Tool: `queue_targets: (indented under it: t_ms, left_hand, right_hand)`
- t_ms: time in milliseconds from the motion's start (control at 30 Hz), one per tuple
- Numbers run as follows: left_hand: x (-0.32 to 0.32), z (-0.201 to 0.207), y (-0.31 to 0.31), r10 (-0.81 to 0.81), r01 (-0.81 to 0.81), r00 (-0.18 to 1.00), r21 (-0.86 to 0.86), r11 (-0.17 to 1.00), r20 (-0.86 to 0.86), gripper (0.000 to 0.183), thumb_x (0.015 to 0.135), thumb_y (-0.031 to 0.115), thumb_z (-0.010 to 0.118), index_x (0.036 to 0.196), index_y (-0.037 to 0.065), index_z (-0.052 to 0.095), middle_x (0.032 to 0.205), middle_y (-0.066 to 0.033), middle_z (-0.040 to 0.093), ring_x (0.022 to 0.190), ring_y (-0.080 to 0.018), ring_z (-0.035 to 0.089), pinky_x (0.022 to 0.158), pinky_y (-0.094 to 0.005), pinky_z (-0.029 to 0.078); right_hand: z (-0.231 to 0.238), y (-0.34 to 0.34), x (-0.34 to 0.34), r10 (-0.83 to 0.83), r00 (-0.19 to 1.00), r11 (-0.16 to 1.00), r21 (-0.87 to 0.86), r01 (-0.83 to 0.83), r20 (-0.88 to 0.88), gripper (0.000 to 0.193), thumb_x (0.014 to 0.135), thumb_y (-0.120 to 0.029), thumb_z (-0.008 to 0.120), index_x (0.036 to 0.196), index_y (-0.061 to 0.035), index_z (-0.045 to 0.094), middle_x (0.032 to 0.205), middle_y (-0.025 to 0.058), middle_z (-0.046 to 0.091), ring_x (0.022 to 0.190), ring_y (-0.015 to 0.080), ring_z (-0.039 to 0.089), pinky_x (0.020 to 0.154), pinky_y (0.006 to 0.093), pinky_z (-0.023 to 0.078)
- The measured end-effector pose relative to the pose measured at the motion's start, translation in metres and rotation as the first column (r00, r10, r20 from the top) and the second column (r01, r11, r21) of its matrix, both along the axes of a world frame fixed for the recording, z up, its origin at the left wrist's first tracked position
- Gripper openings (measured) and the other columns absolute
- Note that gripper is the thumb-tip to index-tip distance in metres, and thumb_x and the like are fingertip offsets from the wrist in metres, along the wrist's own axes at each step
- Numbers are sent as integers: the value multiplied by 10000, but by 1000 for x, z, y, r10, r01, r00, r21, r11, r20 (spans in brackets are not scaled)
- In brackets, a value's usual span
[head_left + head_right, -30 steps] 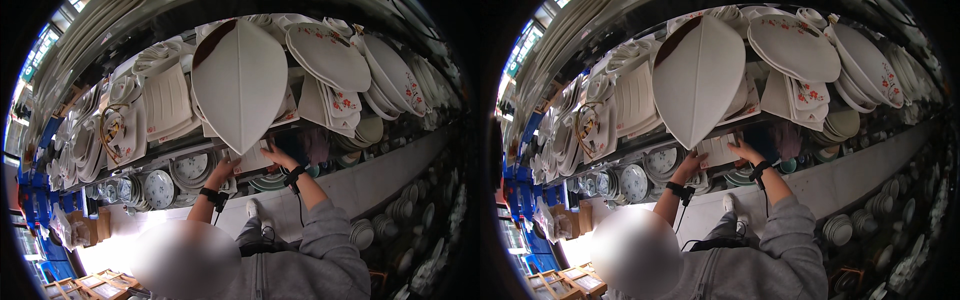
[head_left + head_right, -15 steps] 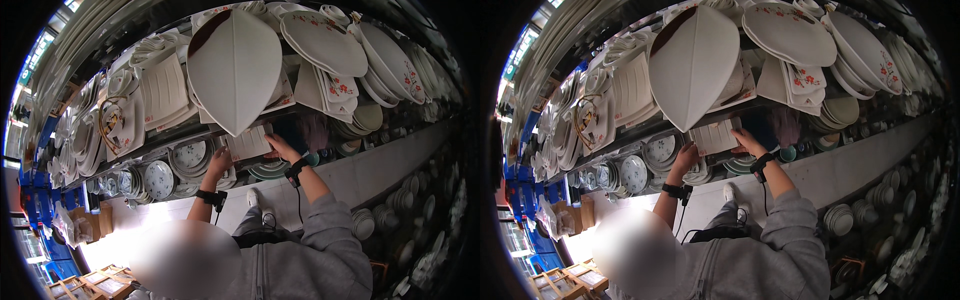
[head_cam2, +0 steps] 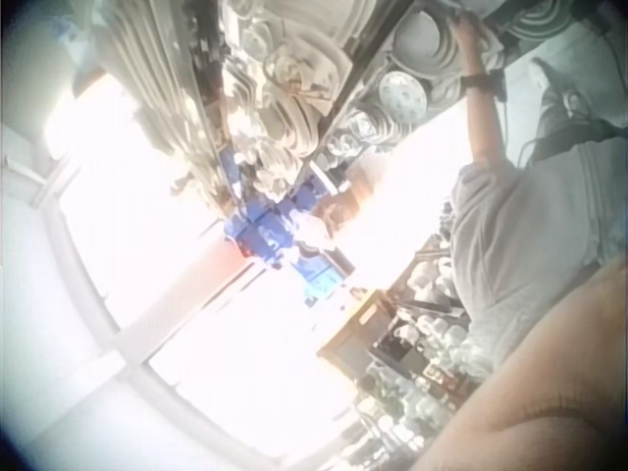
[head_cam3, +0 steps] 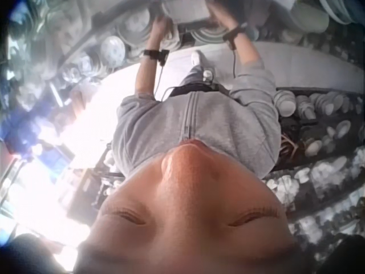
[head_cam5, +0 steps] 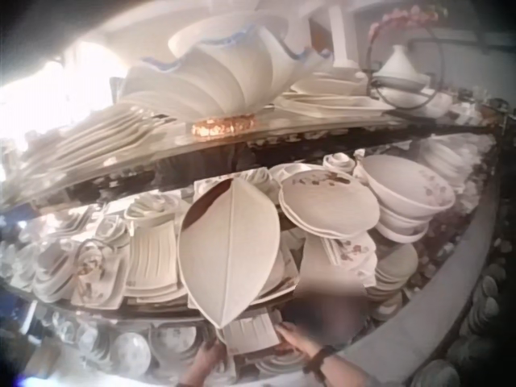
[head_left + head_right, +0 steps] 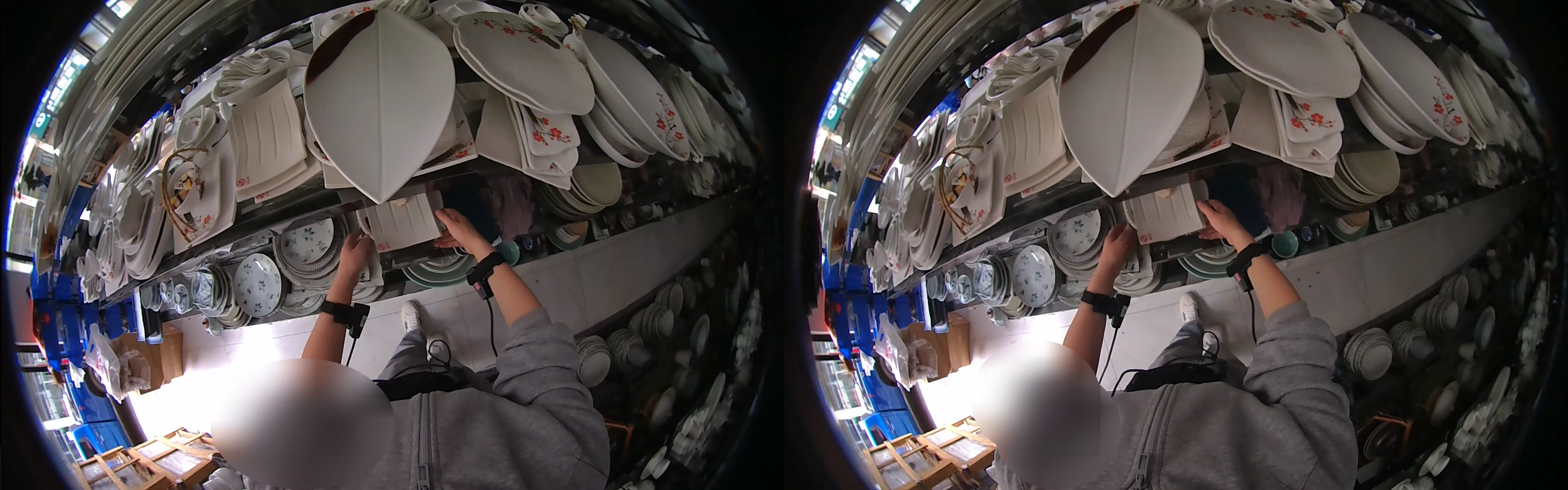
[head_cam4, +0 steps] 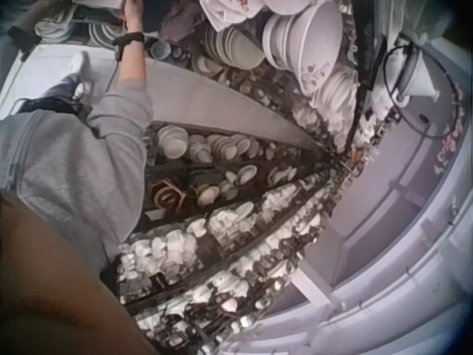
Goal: The person wipes several white square plates with a cloth in a dish storage area. They pick up plates from a shelf, wipe both sides, and return them to the shelf.
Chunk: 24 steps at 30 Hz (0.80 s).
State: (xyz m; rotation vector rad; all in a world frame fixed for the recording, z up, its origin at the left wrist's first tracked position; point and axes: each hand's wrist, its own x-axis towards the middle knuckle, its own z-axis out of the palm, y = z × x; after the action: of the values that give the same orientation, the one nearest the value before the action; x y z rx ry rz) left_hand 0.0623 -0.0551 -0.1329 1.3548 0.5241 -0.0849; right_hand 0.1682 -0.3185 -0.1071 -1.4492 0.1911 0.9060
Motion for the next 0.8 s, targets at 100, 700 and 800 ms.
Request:
queue_targets:
  t_ms: [100,700,800]
  left_hand:
    - [-7,7,-3,-43,45,999,69,997,-20,397,884,215,536,1210,4,455,869,-6,569,732,-88,523,625,-234,428]
    - [-106,118,-16,43,-58,993,130,990,111,439,863,231,576,1241,38,464,1110,-64,559,991,-155,533,800,-291,442]
    - [-105,154,9,170,-200,948,89,976,270,448,866,210,573,1265,54,440,1159,-83,539,1041,-179,527,855,-315,437]
  right_hand:
    - [6,-5,-6,28,999,999,-43,-27,20,622,852,-499,515,1315,-127,330,940,173,590,684,240,648,635,328,547]
    - [44,-11,-114,255,718,957,-274,-93,648,378,828,-231,584,1147,-39,516,845,106,642,734,231,626,658,319,475]
    - [74,27,-126,246,645,969,-165,-184,724,388,826,-226,587,1162,-50,506,888,121,637,746,248,625,675,324,478]
